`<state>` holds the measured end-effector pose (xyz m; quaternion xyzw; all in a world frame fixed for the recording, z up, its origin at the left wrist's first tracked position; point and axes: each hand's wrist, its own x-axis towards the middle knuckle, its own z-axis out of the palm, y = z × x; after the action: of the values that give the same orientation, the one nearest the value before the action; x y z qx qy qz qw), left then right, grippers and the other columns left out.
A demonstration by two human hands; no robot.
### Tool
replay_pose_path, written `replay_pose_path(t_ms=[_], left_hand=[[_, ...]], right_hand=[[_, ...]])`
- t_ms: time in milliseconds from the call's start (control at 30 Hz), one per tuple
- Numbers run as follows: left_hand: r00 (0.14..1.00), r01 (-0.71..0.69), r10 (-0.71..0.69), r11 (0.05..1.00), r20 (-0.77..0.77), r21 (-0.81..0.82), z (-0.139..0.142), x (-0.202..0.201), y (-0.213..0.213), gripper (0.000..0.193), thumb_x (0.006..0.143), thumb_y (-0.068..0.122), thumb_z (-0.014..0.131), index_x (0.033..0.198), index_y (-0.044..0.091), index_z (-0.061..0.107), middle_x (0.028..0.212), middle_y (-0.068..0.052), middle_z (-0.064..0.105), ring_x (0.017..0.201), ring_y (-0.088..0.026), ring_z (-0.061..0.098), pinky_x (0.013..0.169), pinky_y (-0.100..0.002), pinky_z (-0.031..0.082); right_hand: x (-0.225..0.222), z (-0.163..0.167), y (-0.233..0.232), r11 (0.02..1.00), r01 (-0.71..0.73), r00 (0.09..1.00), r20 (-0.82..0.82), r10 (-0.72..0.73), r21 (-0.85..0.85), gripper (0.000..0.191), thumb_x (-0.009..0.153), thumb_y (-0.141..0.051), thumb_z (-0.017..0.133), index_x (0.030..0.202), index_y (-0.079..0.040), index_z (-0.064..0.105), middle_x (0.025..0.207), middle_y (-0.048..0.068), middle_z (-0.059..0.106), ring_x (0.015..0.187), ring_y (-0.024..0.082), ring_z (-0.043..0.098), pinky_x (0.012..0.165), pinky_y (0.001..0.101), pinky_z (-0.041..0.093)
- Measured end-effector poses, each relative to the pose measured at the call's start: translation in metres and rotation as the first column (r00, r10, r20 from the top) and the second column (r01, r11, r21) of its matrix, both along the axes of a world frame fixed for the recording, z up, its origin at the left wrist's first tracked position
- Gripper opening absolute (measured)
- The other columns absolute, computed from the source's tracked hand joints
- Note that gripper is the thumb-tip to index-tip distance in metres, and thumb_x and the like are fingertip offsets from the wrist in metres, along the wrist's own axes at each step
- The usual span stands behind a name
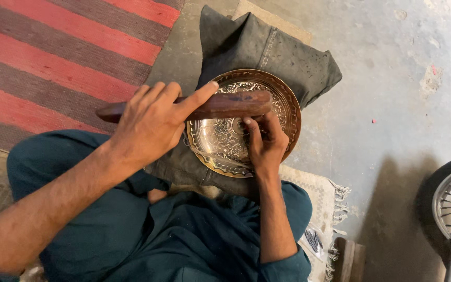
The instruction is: The person sits cross-legged on the floor with a decorative brass plate resting on a cloth cushion, engraving ornamental patterns into it. They hold a small punch against the plate with one hand and strike it with a wooden mallet in the other, repositioning the punch repeatedly across the plate surface and occasionally adjusting the plate.
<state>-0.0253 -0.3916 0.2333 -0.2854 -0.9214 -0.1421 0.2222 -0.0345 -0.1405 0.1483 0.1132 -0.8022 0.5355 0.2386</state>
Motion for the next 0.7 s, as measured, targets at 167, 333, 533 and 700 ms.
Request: replay_pose_path(t_ms=[167,333,533,700], left_hand=[[0.992,-0.065,0.047,0.985,-0.119,-0.158,0.0,-0.009,0.001,0.073,0.094,-0.003,0.067,0.157,0.027,0.048,0.086,-0.004,0.054,0.081,-0.022,0.058,0.074,-0.04,0.05],[0.993,0.091,-0.084,0.991,-0.08,0.094,-0.001,-0.015,0.002,0.068,0.09,0.007,0.064,0.156,0.016,0.049,0.09,-0.008,0.055,0.082,-0.024,0.056,0.074,-0.04,0.047],[0.978,-0.007,-0.025,0.988,-0.205,-0.155,-0.005,-0.02,-0.001,0.062,0.1,0.004,0.061,0.158,0.021,0.05,0.09,-0.006,0.058,0.084,-0.022,0.058,0.079,-0.04,0.044],[0.97,-0.058,0.008,0.979,-0.244,-0.197,-0.009,-0.021,0.0,0.062,0.101,0.004,0.061,0.158,0.024,0.05,0.088,-0.003,0.057,0.081,-0.02,0.056,0.076,-0.039,0.041]], right_hand=[[0.0,0.001,-0.003,0.999,0.037,0.998,0.046,-0.037,-0.001,0.021,0.098,0.001,0.073,0.119,0.001,0.068,0.09,0.006,0.073,0.081,0.009,0.065,0.076,0.0231,0.054],[0.001,0.002,-0.005,0.999,0.053,0.998,0.018,-0.053,-0.004,0.026,0.097,0.001,0.072,0.123,0.001,0.066,0.095,0.005,0.075,0.085,0.008,0.069,0.078,0.0235,0.056],[0.0,0.003,-0.006,0.999,0.043,0.998,0.039,-0.043,-0.003,0.022,0.097,-0.001,0.074,0.119,-0.001,0.069,0.093,0.005,0.075,0.083,0.008,0.068,0.076,0.024,0.056],[0.0,0.001,-0.005,0.999,0.032,0.999,0.034,-0.031,-0.024,0.02,0.098,-0.001,0.073,0.118,-0.001,0.069,0.095,0.004,0.076,0.084,0.007,0.068,0.076,0.0238,0.056]])
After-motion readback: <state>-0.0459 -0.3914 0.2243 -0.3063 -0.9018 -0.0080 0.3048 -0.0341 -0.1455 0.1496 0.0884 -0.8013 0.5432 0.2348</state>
